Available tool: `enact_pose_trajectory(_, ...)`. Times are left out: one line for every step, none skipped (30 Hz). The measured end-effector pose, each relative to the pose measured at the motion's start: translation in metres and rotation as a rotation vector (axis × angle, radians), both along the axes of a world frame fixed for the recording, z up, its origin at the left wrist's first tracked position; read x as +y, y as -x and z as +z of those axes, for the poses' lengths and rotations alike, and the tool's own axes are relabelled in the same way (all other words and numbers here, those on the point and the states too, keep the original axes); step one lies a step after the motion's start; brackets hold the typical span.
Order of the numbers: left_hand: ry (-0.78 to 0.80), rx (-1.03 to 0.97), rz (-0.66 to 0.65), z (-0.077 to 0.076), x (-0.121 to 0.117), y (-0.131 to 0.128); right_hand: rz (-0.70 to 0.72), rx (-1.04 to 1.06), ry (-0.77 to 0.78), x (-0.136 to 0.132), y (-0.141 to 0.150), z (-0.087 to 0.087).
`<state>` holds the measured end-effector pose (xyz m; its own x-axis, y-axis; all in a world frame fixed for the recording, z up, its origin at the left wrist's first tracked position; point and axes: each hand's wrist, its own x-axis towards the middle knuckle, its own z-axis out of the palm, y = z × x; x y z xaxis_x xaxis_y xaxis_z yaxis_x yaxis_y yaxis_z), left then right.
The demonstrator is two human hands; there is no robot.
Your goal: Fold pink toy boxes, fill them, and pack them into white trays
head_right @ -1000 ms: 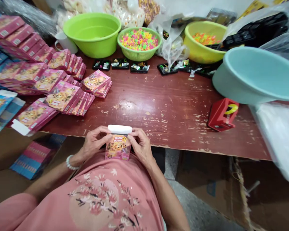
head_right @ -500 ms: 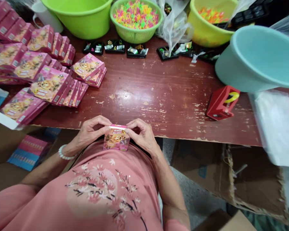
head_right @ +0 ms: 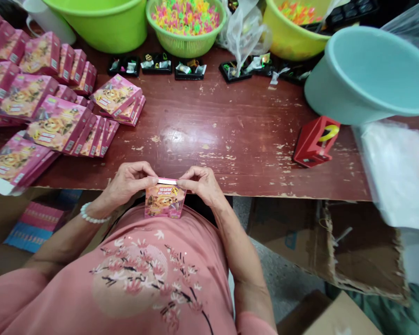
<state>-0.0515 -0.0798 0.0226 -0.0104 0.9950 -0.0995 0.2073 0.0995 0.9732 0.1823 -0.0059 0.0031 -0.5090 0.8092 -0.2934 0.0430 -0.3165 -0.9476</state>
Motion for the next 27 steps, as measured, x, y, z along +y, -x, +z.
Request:
enact_pose_trajectory(-0.008,-0.012,0.007,-0.001,0.001,-0.001,-0.007,0.003,-0.001,-0.001,0.001,-0.002)
enact_pose_trajectory(-0.015,-0.026,0.009,-0.003,0.002,-0.002,-0.014,0.011,-0.007,-0.001,0.001,-0.004)
enact_pose_trajectory(-0.021,-0.037,0.006,-0.004,0.002,-0.003,-0.017,0.024,-0.015,-0.002,0.002,-0.006)
enact_pose_trajectory(-0.029,-0.035,0.002,-0.005,0.001,-0.003,-0.016,0.040,-0.027,-0.003,0.002,-0.007)
enact_pose_trajectory(-0.040,-0.019,-0.004,-0.005,0.000,-0.003,-0.009,0.057,-0.041,-0.004,0.001,-0.008)
enact_pose_trajectory(-0.058,0.011,-0.013,-0.005,-0.001,-0.002,0.005,0.070,-0.061,-0.005,0.000,-0.009)
enact_pose_trajectory(-0.086,0.050,-0.022,-0.004,-0.002,-0.001,0.016,0.075,-0.089,-0.005,-0.002,-0.010)
enact_pose_trajectory(-0.120,0.091,-0.035,-0.003,-0.003,0.000,0.027,0.070,-0.125,-0.005,-0.004,-0.011)
enact_pose_trajectory(-0.154,0.127,-0.056,-0.003,-0.006,0.001,0.035,0.057,-0.169,-0.006,-0.006,-0.012)
enact_pose_trajectory(-0.186,0.156,-0.082,-0.003,-0.008,0.002,0.040,0.037,-0.218,-0.006,-0.008,-0.013)
enact_pose_trajectory(-0.216,0.184,-0.105,-0.003,-0.011,0.002,0.043,0.012,-0.267,-0.008,-0.009,-0.015)
enact_pose_trajectory(-0.244,0.213,-0.124,-0.005,-0.015,0.002,0.040,-0.011,-0.318,-0.010,-0.010,-0.016)
enact_pose_trajectory(-0.266,0.242,-0.136,-0.007,-0.019,0.001,0.038,-0.032,-0.367,-0.014,-0.010,-0.018)
enact_pose_trajectory(-0.283,0.268,-0.138,-0.010,-0.022,0.000,0.036,-0.049,-0.412,-0.019,-0.009,-0.019)
enact_pose_trajectory(-0.296,0.285,-0.128,-0.012,-0.025,-0.002,0.030,-0.062,-0.451,-0.023,-0.008,-0.020)
enact_pose_trajectory(-0.303,0.290,-0.112,-0.015,-0.027,-0.005,0.023,-0.068,-0.476,-0.027,-0.007,-0.020)
enact_pose_trajectory(-0.310,0.282,-0.093,-0.016,-0.027,-0.008,0.019,-0.065,-0.485,-0.030,-0.007,-0.020)
enact_pose_trajectory(-0.318,0.264,-0.071,-0.016,-0.025,-0.010,0.009,-0.058,-0.482,-0.029,-0.009,-0.018)
enact_pose_trajectory(-0.336,0.243,-0.045,-0.015,-0.022,-0.012,-0.021,-0.056,-0.476,-0.025,-0.015,-0.016)
enact_pose_trajectory(-0.371,0.227,-0.010,-0.012,-0.017,-0.014,-0.085,-0.063,-0.477,-0.018,-0.025,-0.013)
enact_pose_trajectory(-0.427,0.220,0.039,-0.007,-0.010,-0.014,-0.188,-0.089,-0.489,-0.006,-0.040,-0.008)
enact_pose_trajectory(-0.497,0.225,0.098,-0.003,-0.003,-0.015,-0.332,-0.134,-0.520,0.009,-0.061,-0.004)
enact_pose_trajectory(-0.574,0.242,0.162,0.001,0.005,-0.014,-0.506,-0.198,-0.549,0.027,-0.087,0.002)
enact_pose_trajectory(-0.653,0.271,0.221,0.004,0.012,-0.013,-0.709,-0.273,-0.585,0.047,-0.116,0.006)
enact_pose_trajectory(-0.725,0.307,0.265,0.006,0.020,-0.012,-0.892,-0.363,-0.631,0.066,-0.147,0.011)
enact_pose_trajectory(-0.783,0.346,0.288,0.005,0.026,-0.011,-1.020,-0.473,-0.660,0.084,-0.178,0.015)
enact_pose_trajectory(-0.823,0.383,0.291,0.003,0.032,-0.010,-1.117,-0.584,-0.667,0.100,-0.206,0.017)
